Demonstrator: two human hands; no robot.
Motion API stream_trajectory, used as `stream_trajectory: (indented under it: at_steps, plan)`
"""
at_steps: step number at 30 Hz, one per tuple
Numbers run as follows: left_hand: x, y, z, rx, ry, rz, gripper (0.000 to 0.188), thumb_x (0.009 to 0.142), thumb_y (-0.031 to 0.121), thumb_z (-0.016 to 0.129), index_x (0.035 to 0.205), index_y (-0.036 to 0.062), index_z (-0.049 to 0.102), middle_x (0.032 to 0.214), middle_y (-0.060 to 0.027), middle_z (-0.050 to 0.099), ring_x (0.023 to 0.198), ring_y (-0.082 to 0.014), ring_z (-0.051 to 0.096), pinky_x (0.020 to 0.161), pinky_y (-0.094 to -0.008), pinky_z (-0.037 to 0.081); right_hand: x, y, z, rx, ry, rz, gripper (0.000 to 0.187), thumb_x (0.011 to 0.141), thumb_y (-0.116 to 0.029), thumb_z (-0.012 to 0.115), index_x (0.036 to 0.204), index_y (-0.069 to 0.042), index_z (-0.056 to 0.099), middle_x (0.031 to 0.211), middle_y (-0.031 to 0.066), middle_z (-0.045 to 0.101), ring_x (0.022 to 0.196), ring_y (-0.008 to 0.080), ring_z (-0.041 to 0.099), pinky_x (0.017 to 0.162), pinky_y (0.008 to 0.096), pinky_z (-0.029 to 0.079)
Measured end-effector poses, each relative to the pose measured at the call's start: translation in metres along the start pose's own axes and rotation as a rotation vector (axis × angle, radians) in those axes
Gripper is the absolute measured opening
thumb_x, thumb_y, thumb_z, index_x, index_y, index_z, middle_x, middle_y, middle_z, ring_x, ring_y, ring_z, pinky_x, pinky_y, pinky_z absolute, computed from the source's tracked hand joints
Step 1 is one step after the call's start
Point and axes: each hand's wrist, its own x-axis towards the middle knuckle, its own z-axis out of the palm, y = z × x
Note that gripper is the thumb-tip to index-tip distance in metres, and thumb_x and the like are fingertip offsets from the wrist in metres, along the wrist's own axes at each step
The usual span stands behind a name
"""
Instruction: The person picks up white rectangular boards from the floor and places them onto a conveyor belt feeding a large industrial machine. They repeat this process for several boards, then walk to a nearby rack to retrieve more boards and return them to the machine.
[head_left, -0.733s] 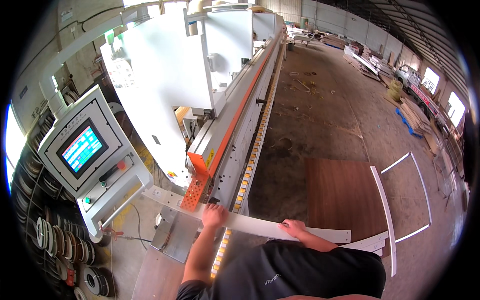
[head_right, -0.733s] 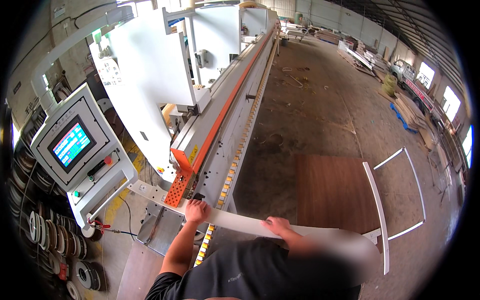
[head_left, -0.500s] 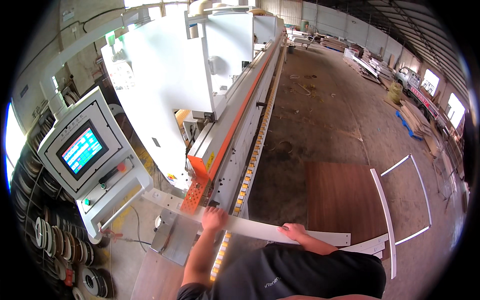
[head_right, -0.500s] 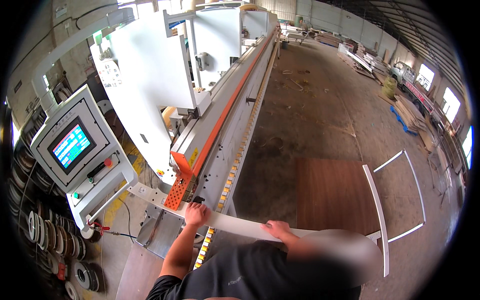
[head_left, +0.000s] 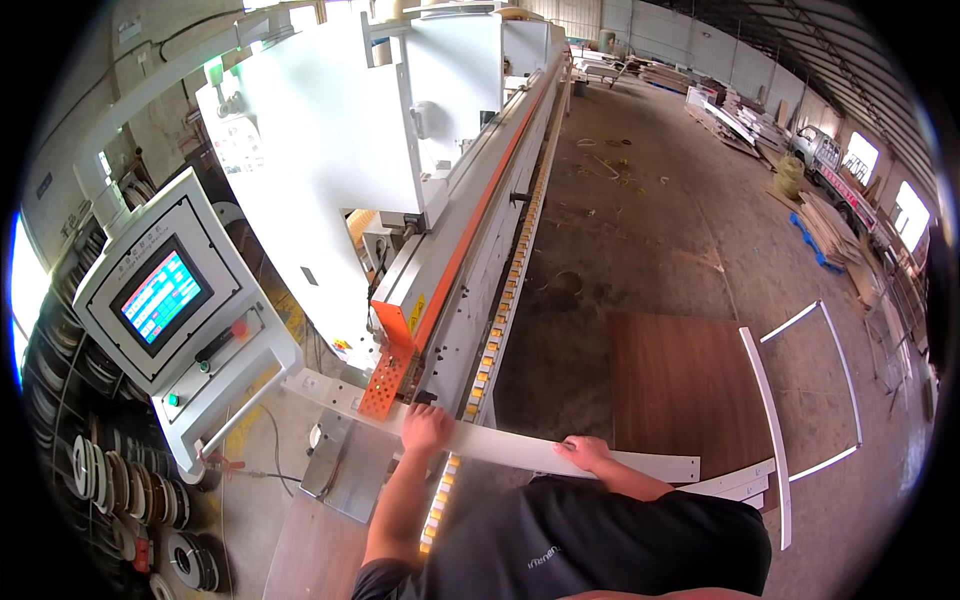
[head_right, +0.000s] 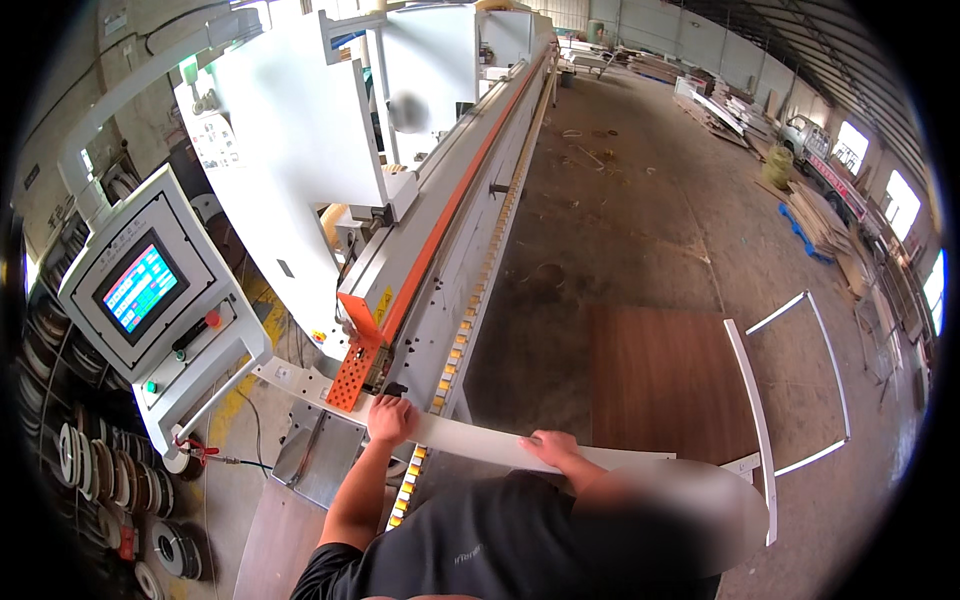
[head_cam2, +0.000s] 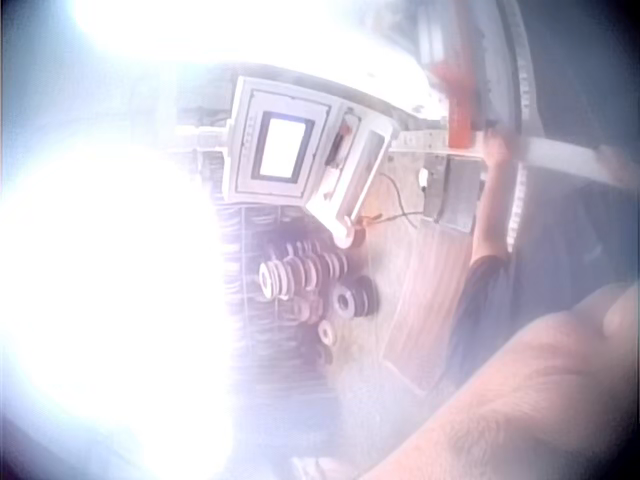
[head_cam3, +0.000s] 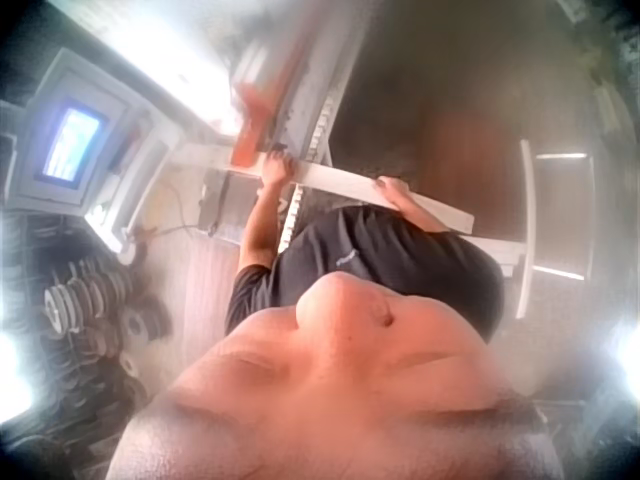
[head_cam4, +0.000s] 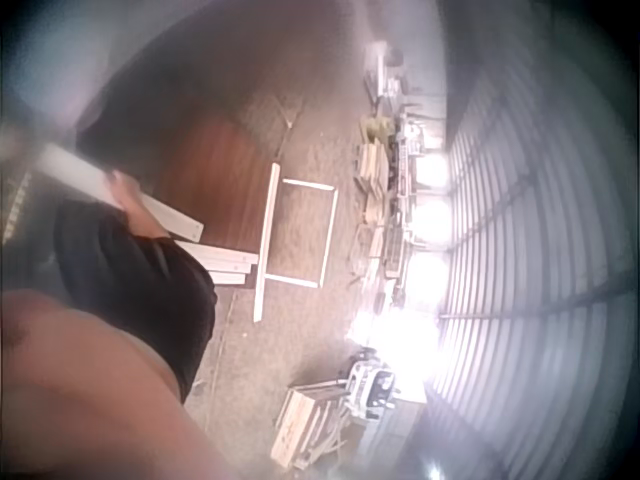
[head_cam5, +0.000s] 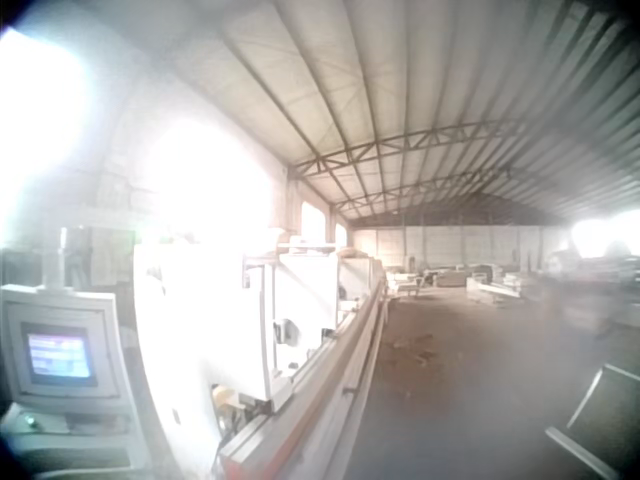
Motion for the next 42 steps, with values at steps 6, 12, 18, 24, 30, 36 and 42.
stream_trajectory:
  at_steps: [6, 12, 18, 24, 30, 36, 42]
  plan:
    - [-0.0002, 0.0019, 0.0004, -0.009, 0.034, -0.006, 0.019, 0.085, 0.023, 0.068, 0.07, 0.011, 0.068, 0.079, -0.0085, 0.075, 0.085, -0.0268, 0.071, 0.093, -0.0414, 0.053, 0.0002, -0.0001, 0.0011, 0.017, 0.019, 0.01, 0.068, 0.094, -0.078, 0.051, 0.121, -0.021, 0.076, 0.116, 0.0094, 0.078, 0.115, 0.0329, 0.071, 0.095, 0.0461, 0.055]
    - [-0.0003, -0.0005, 0.0058, -0.031, 0.097, 0.019, 0.021, 0.083, 0.021, 0.07, 0.066, 0.0108, 0.064, 0.075, -0.0082, 0.073, 0.081, -0.0268, 0.071, 0.09, -0.0412, 0.054, -0.0015, 0.0004, 0.0033, 0.021, 0.05, -0.007, 0.067, 0.094, -0.077, 0.052, 0.12, -0.021, 0.077, 0.116, 0.0093, 0.078, 0.115, 0.0323, 0.071, 0.096, 0.0459, 0.055]
    - [-0.0008, 0.0004, 0.0057, -0.044, 0.1, 0.004, 0.022, 0.084, 0.022, 0.07, 0.066, 0.0108, 0.064, 0.074, -0.0078, 0.072, 0.081, -0.0269, 0.07, 0.09, -0.0413, 0.054, -0.0043, -0.0056, -0.0043, 0.017, 0.025, 0.002, 0.067, 0.094, -0.077, 0.052, 0.118, -0.021, 0.077, 0.116, 0.0089, 0.078, 0.115, 0.0318, 0.071, 0.096, 0.0455, 0.055]
    - [-0.0005, -0.0006, 0.007, -0.045, 0.077, 0.008, 0.023, 0.085, 0.025, 0.07, 0.068, 0.0105, 0.066, 0.076, -0.0083, 0.073, 0.084, -0.0272, 0.071, 0.093, -0.0412, 0.053, -0.005, -0.0044, -0.0028, 0.021, 0.045, -0.003, 0.066, 0.094, -0.077, 0.051, 0.118, -0.021, 0.078, 0.117, 0.0087, 0.078, 0.115, 0.0317, 0.071, 0.096, 0.0455, 0.055]
    - [-0.0018, -0.0012, 0.0067, -0.033, 0.015, -0.024, 0.022, 0.087, 0.026, 0.069, 0.071, 0.0101, 0.069, 0.079, -0.0089, 0.075, 0.087, -0.0273, 0.071, 0.097, -0.0411, 0.052, -0.005, -0.0047, -0.0031, 0.031, 0.046, 0.0, 0.065, 0.095, -0.076, 0.052, 0.119, -0.022, 0.077, 0.117, 0.0088, 0.078, 0.115, 0.0317, 0.071, 0.096, 0.0451, 0.055]
    - [-0.0016, -0.0001, 0.0058, -0.036, 0.034, -0.018, 0.023, 0.088, 0.027, 0.069, 0.072, 0.0099, 0.07, 0.08, -0.0088, 0.075, 0.088, -0.0271, 0.071, 0.097, -0.0413, 0.052, -0.0041, -0.0009, 0.0016, 0.057, 0.082, -0.022, 0.065, 0.094, -0.077, 0.052, 0.12, -0.022, 0.077, 0.118, 0.0088, 0.078, 0.116, 0.0317, 0.071, 0.096, 0.0456, 0.055]
    - [-0.002, 0.0, 0.0053, -0.05, 0.034, -0.021, 0.022, 0.087, 0.026, 0.069, 0.072, 0.01, 0.07, 0.08, -0.0084, 0.075, 0.087, -0.027, 0.071, 0.096, -0.0413, 0.052, -0.0051, -0.0044, -0.0009, 0.037, 0.067, -0.014, 0.065, 0.094, -0.076, 0.054, 0.121, -0.022, 0.076, 0.118, 0.009, 0.078, 0.116, 0.0313, 0.071, 0.097, 0.0449, 0.055]
